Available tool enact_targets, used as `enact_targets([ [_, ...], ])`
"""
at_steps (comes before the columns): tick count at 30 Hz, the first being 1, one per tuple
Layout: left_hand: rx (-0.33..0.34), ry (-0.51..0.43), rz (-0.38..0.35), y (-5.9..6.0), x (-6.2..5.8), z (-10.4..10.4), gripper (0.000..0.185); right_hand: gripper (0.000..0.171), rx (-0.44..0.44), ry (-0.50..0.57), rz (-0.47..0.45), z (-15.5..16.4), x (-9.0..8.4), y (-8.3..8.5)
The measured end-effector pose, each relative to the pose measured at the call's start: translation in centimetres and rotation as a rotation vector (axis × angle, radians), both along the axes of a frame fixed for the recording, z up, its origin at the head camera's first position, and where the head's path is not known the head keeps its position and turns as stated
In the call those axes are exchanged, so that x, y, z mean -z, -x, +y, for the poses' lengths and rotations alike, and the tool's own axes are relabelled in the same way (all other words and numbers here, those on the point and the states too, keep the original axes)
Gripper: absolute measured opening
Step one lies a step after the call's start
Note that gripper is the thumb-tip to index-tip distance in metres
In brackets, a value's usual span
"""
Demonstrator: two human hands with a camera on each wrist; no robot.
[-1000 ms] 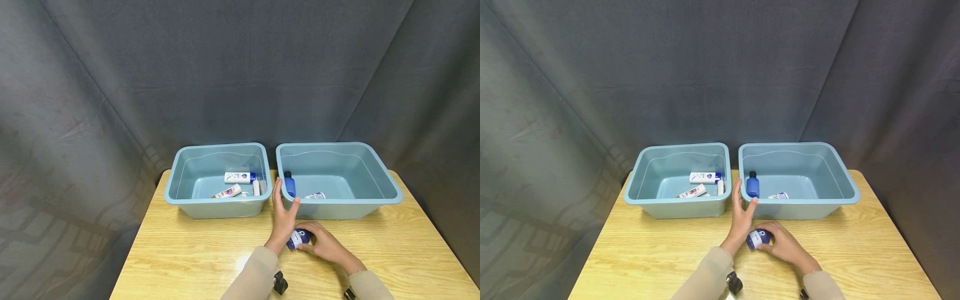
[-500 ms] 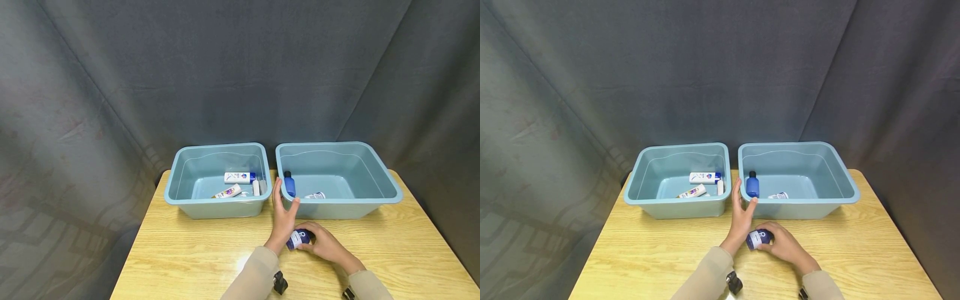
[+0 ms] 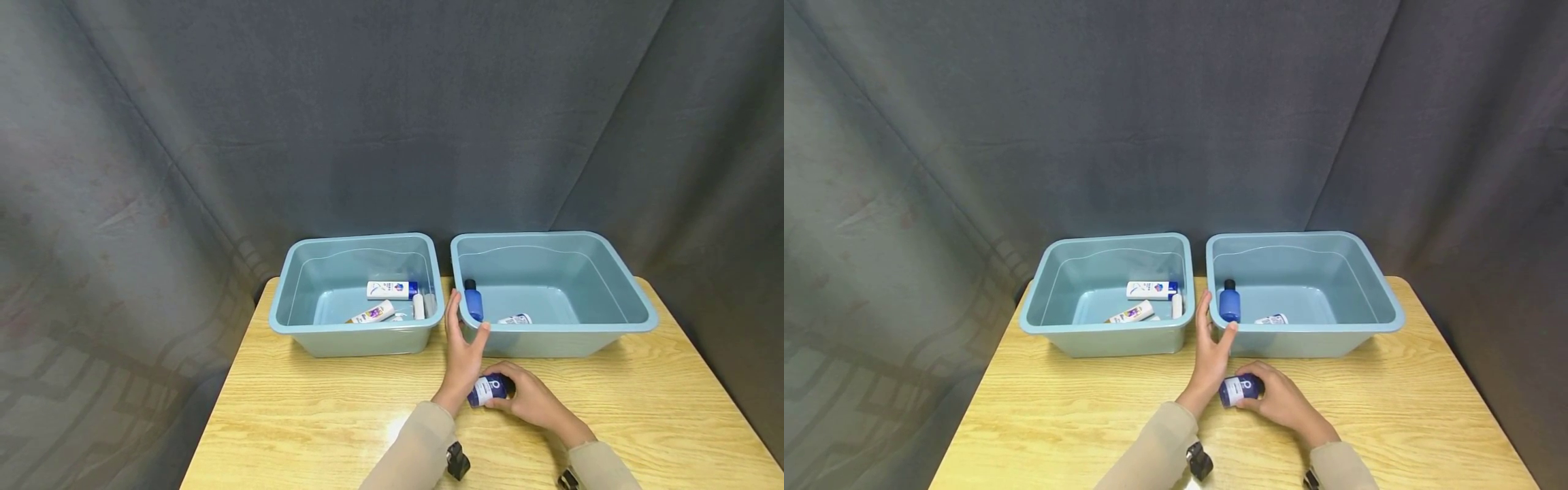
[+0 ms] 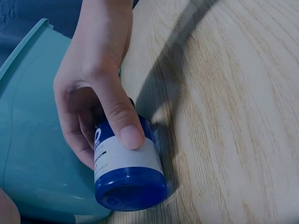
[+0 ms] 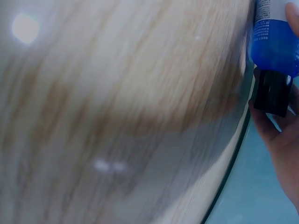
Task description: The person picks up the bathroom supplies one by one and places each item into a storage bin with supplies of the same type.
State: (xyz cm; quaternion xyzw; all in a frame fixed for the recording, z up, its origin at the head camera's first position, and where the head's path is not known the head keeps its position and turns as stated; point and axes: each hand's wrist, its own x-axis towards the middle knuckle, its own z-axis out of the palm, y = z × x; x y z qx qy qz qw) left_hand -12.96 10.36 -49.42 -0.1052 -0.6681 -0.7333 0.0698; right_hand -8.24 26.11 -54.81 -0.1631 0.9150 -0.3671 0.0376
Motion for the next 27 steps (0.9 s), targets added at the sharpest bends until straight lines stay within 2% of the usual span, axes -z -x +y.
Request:
enact_targets([
  [17, 0.003, -0.021, -0.01, 0.0, -0.1, 0.1, 0.069, 0.045, 0.017, 0.008, 0.049, 0.4, -0.4, -0.6],
  [27, -0.005, -0.022, -0.01, 0.0, -0.1, 0.2, 0.068, 0.046, 0.091, 0.02, 0.075, 1.1, -0.9, -1.2],
])
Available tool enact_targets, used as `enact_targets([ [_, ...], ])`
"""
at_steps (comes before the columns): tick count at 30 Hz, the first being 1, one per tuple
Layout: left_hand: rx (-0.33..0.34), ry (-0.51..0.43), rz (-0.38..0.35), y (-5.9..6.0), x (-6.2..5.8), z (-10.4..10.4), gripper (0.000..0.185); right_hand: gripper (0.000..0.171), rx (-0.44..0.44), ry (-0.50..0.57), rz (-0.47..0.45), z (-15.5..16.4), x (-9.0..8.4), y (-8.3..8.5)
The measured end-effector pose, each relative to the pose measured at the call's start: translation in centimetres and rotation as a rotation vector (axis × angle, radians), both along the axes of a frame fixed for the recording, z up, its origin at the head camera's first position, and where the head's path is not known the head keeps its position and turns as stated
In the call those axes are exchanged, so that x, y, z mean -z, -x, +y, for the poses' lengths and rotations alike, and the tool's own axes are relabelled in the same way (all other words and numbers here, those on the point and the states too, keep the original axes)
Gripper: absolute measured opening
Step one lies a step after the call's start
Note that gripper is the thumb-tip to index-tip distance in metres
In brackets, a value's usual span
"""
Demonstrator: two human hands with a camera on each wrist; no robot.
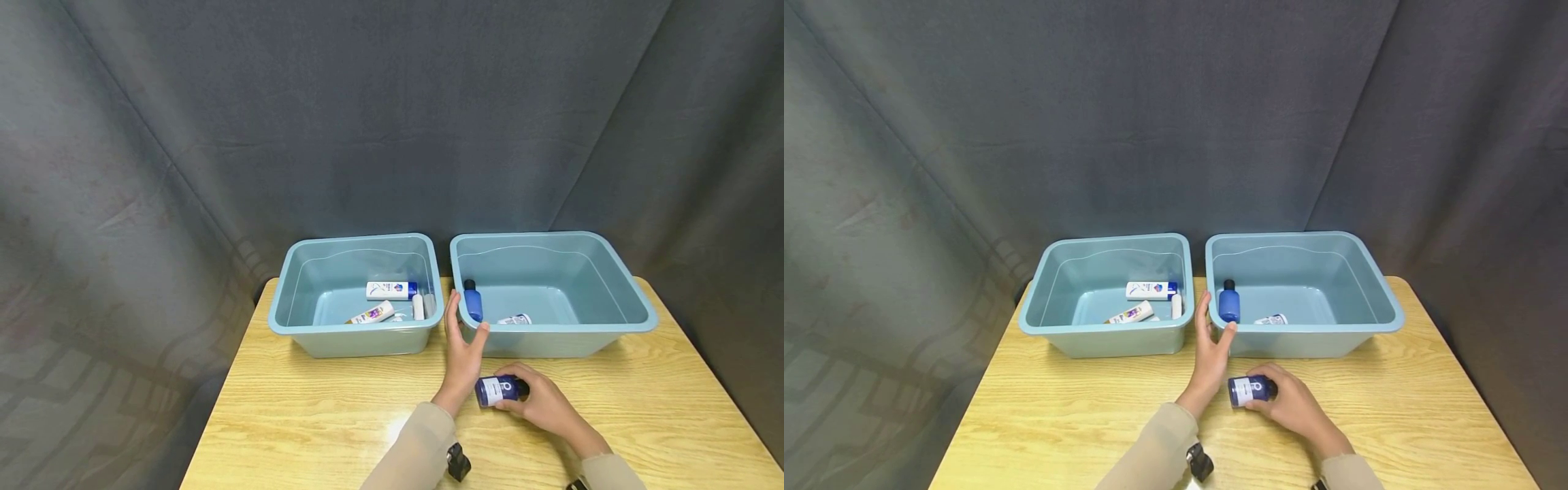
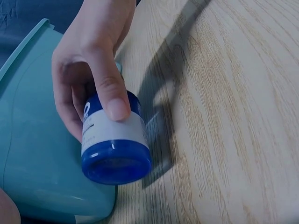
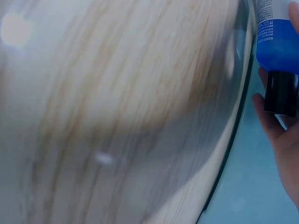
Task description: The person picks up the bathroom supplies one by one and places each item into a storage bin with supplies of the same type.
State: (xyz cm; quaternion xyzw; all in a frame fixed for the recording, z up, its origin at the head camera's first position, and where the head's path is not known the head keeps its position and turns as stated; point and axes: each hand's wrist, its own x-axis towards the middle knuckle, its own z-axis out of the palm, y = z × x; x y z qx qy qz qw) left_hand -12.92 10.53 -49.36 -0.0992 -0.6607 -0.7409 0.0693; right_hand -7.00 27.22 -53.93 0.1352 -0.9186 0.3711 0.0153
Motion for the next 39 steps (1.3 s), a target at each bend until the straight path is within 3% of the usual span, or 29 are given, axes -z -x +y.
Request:
enact_targets([
  [27, 0.005, -0.017, -0.02, -0.1, 0.0, 0.0, 0.07, 0.053, 0.146, -0.042, 0.114, 2.6, -2.6, -1.7],
  [39, 0.011, -0.013, 0.006, 0.1, 0.2, 0.0, 0.069, 0.056, 0.168, -0.007, 0.275, 3.0, -3.6, -2.2],
])
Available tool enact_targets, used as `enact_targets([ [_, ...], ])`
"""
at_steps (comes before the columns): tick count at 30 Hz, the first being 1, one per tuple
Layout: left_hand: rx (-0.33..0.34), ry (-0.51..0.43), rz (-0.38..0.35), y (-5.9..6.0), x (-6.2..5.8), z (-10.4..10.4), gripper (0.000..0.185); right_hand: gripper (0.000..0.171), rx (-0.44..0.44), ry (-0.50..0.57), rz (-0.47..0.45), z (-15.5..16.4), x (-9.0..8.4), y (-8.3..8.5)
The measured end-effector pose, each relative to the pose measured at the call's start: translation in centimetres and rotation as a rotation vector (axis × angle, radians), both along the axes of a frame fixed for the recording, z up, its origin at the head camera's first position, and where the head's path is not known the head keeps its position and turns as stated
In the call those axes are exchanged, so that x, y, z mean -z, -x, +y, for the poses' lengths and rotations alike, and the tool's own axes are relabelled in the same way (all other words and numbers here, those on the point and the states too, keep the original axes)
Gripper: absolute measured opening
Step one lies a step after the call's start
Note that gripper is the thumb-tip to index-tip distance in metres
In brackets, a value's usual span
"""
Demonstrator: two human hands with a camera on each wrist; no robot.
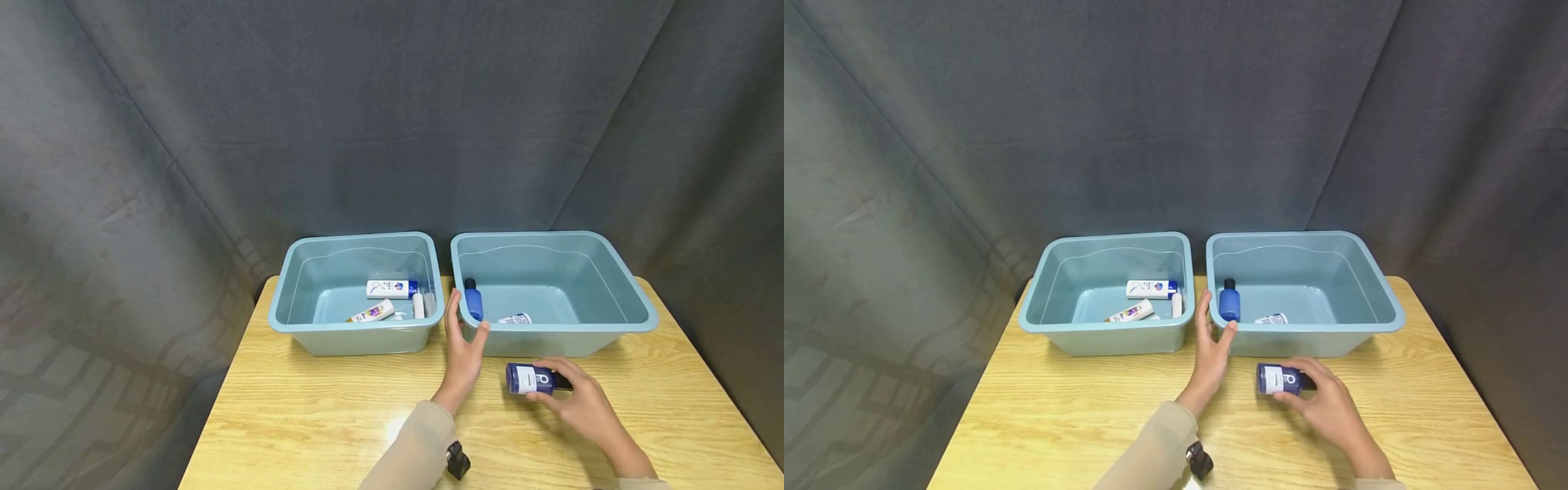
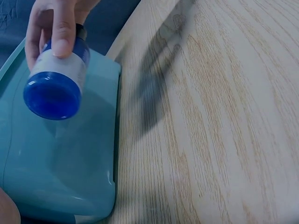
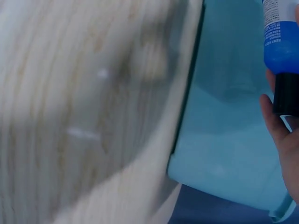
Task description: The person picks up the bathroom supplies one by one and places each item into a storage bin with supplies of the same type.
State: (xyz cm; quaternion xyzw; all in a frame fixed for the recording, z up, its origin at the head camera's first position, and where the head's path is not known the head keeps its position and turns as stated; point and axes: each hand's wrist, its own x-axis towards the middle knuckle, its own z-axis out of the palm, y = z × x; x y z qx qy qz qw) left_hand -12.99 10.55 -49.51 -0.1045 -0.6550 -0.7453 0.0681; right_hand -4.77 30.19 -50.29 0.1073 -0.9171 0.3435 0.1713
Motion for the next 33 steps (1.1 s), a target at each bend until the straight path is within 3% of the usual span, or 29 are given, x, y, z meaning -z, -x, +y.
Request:
enact_targets([
  [18, -0.025, -0.007, -0.01, 0.1, 0.0, 0.2, 0.07, 0.068, -0.078, 0.036, 0.227, 0.1, -2.8, -0.3],
  [24, -0.032, -0.011, -0.014, 0.0, -0.3, 0.3, 0.072, 0.055, -0.104, 0.078, 0.267, 0.2, -3.3, -0.3],
  [33, -0.027, -0.014, -0.011, 0.1, 0.0, 0.3, 0.07, 0.055, -0.101, 0.14, 0.308, 0.4, -4.4, 0.2],
])
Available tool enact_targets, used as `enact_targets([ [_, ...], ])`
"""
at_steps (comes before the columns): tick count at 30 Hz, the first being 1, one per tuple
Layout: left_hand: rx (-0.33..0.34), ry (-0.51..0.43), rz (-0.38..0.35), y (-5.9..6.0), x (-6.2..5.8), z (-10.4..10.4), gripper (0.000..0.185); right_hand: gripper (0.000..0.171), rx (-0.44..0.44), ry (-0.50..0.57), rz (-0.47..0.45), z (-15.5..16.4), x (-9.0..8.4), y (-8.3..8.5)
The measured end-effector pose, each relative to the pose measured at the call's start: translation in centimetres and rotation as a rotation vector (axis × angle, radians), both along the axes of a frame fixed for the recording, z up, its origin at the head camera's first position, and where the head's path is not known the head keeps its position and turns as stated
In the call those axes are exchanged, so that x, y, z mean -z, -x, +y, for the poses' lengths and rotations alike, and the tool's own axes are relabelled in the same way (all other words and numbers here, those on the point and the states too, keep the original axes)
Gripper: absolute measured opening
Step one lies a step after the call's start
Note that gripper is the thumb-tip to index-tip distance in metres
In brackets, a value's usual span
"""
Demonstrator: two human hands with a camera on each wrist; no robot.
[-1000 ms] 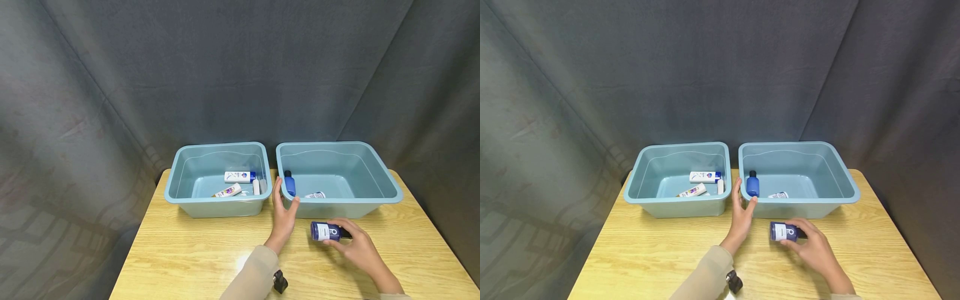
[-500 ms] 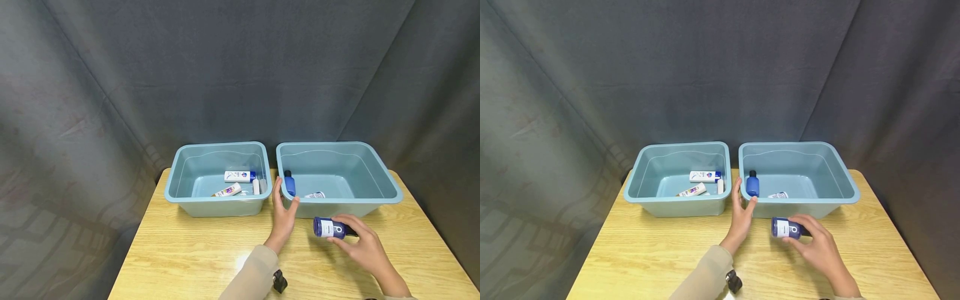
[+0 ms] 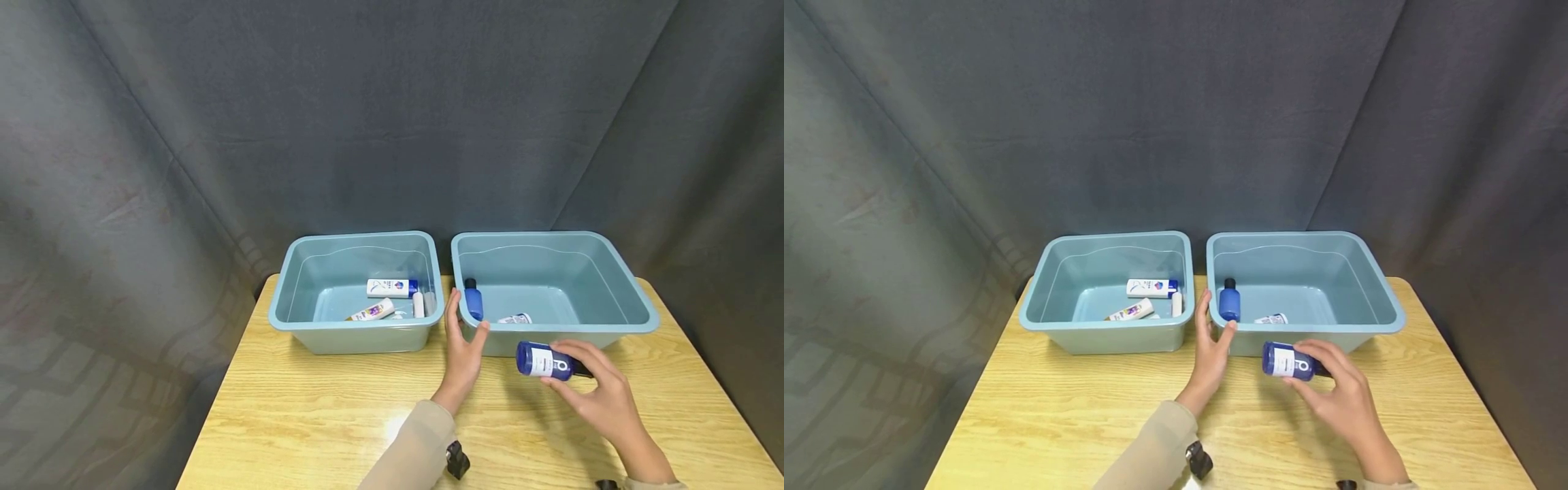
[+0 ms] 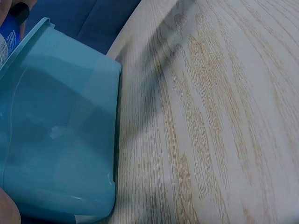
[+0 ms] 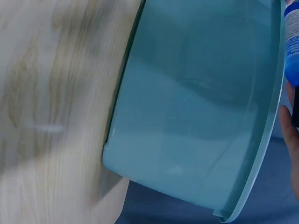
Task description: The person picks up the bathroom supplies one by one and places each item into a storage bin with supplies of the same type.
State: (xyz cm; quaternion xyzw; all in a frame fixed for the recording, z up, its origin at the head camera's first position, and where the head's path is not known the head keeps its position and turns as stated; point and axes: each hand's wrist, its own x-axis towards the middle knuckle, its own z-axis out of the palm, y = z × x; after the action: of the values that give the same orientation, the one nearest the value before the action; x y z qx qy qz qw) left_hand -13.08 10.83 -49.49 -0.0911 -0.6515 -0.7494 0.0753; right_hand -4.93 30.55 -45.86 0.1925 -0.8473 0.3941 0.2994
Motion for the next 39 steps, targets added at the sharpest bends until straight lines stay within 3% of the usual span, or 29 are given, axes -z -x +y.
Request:
enact_targets([
  [6, 0.001, 0.006, 0.002, 0.1, 0.1, 0.0, 0.069, 0.065, -0.014, 0.008, 0.096, 0.2, -0.3, 0.8],
  [27, -0.001, 0.007, 0.011, 0.1, 0.0, -0.1, 0.07, 0.074, 0.091, -0.04, 0.197, -0.8, -2.4, 2.5],
  [39, 0.012, 0.008, -0.011, 0.0, 0.0, -0.2, 0.07, 0.075, 0.118, -0.059, 0.242, 0.2, -2.1, 4.1],
])
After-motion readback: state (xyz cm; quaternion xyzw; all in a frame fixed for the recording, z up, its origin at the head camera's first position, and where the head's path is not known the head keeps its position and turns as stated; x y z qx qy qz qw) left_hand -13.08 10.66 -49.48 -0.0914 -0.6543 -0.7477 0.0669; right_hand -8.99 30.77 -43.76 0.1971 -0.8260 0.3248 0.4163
